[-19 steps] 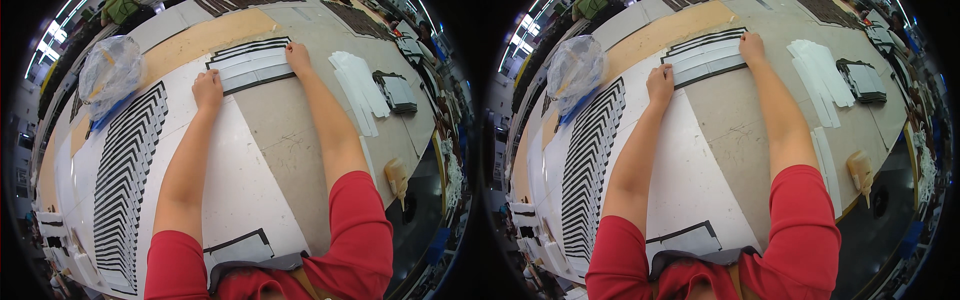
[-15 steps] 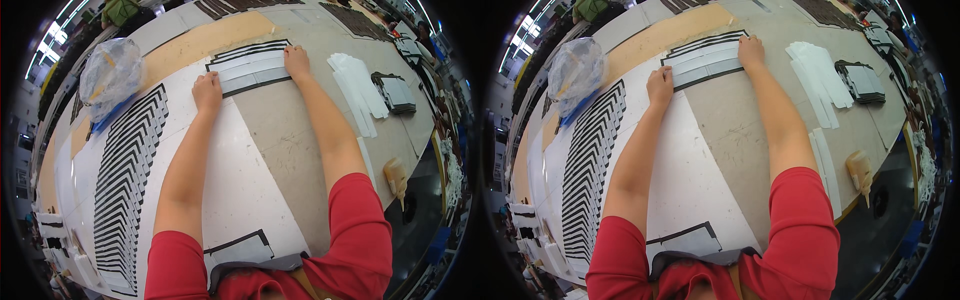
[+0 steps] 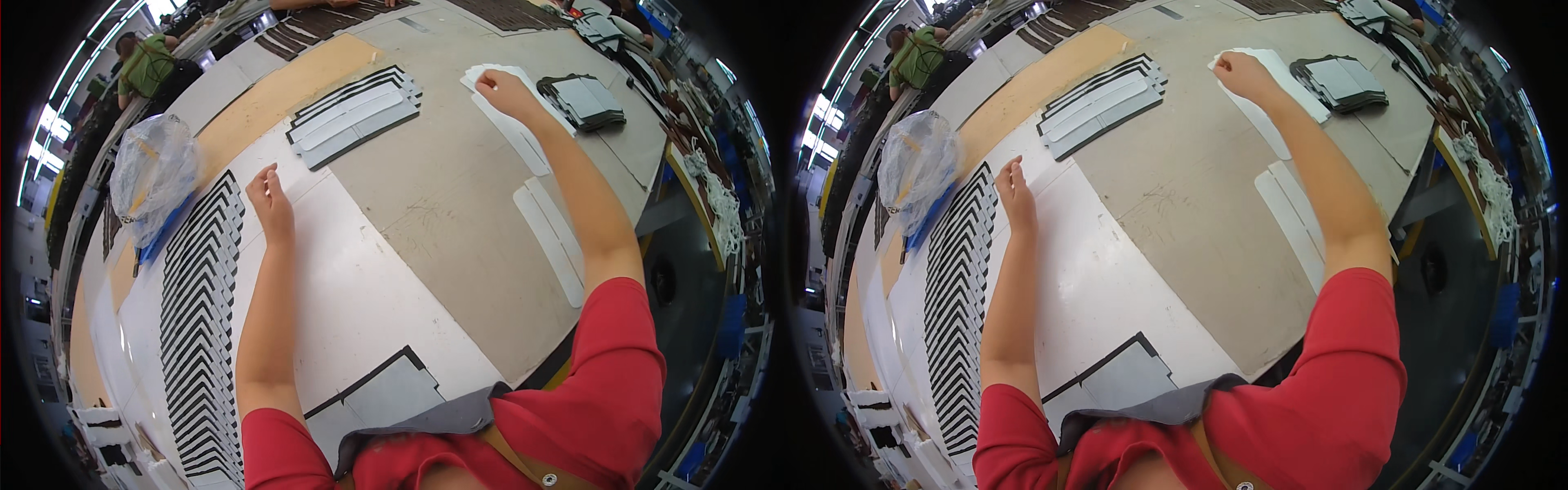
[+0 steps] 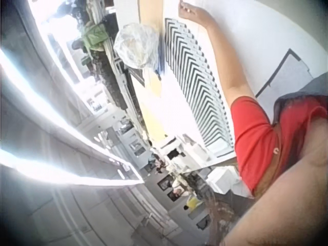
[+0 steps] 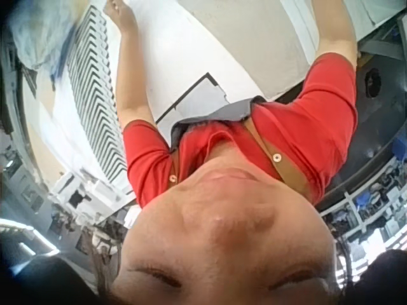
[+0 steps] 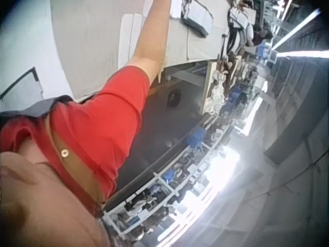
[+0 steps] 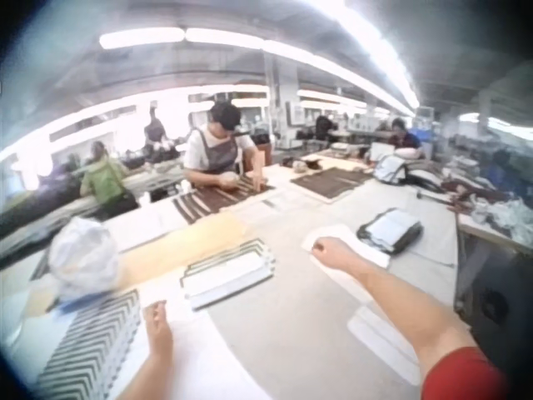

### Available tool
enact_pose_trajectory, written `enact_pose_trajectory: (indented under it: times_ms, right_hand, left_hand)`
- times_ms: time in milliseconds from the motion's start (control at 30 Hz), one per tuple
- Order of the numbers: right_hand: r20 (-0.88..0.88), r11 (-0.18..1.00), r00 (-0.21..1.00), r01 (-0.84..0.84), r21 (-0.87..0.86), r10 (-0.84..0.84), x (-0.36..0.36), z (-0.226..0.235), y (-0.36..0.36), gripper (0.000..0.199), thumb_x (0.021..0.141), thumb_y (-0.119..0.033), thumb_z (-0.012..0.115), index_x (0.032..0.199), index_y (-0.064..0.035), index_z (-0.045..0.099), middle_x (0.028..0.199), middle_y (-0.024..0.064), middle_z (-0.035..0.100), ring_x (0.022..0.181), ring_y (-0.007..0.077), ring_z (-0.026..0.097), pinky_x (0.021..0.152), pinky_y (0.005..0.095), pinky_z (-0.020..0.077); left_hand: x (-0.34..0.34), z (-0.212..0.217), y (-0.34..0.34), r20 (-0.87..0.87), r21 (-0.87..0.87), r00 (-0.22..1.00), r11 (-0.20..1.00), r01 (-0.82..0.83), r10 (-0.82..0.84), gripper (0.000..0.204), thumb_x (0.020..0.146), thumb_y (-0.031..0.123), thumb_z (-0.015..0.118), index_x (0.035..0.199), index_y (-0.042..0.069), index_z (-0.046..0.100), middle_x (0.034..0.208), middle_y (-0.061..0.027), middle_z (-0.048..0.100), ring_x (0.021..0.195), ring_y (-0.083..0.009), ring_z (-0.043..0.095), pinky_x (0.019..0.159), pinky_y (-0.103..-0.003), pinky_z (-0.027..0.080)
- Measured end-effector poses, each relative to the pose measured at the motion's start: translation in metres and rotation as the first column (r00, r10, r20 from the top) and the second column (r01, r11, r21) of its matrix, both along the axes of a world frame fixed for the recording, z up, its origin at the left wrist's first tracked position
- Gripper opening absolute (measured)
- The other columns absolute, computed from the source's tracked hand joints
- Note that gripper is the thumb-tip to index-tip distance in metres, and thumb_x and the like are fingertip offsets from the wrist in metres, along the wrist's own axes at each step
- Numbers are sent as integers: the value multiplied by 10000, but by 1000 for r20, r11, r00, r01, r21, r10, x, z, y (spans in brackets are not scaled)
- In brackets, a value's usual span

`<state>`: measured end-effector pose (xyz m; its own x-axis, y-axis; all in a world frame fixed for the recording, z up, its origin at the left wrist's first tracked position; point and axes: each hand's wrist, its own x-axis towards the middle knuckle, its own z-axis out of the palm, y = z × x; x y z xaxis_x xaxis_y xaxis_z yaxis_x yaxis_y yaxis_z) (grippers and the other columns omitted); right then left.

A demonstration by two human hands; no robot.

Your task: The person applies glue to white rectangular strips using a squeeze bottle and then presses them onto black frames. They repeat this process, stacking the completed assemblies on the table.

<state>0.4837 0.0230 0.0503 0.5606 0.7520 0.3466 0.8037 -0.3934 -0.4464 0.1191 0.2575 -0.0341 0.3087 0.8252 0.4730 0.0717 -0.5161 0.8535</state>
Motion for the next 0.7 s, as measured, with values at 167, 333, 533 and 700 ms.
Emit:
enact_pose_trajectory:
  times_ms: [167, 333, 533, 700]
  right_hand:
    - [-192, 916, 981, -77, -395, 0, -100, -3, -124, 218, 797, -205, 605, 834, 9, 618, 821, 164, 644, 753, 295, 623, 667, 355, 489]
    - [91, 891, 988, 149, -429, -121, -154, -28, -140, 168, 803, -122, 567, 865, 31, 596, 939, 206, 623, 856, 360, 628, 745, 417, 507]
    - [228, 854, 966, 217, -472, -119, -158, -32, -124, 141, 790, -45, 534, 889, 35, 595, 943, 195, 631, 850, 345, 638, 730, 428, 504]
    - [-245, 999, 970, -1, 44, 12, -216, 22, -114, 123, 816, -76, 580, 897, 16, 590, 863, 104, 649, 660, 218, 648, 554, 359, 500]
  left_hand:
    - [-72, 20, -76, -116, -143, 986, 984, 107, -124, 234, 969, 208, 446, 1097, 64, 579, 1122, -50, 476, 1002, -147, 450, 877, -280, 379]
    - [-106, 40, -132, -192, -115, 965, 981, 158, -178, 192, 954, 173, 467, 1074, 80, 585, 1110, -52, 489, 1011, -140, 468, 864, -287, 391]
    - [-146, 64, -180, -179, -69, 958, 974, 215, -224, 142, 911, 111, 514, 1009, 67, 607, 1100, -72, 500, 996, -172, 511, 854, -304, 425]
    - [-197, 62, -224, -249, -221, 930, 951, 218, -271, 170, 898, 99, 530, 1050, 69, 601, 1098, -79, 510, 1001, -179, 525, 851, -304, 436]
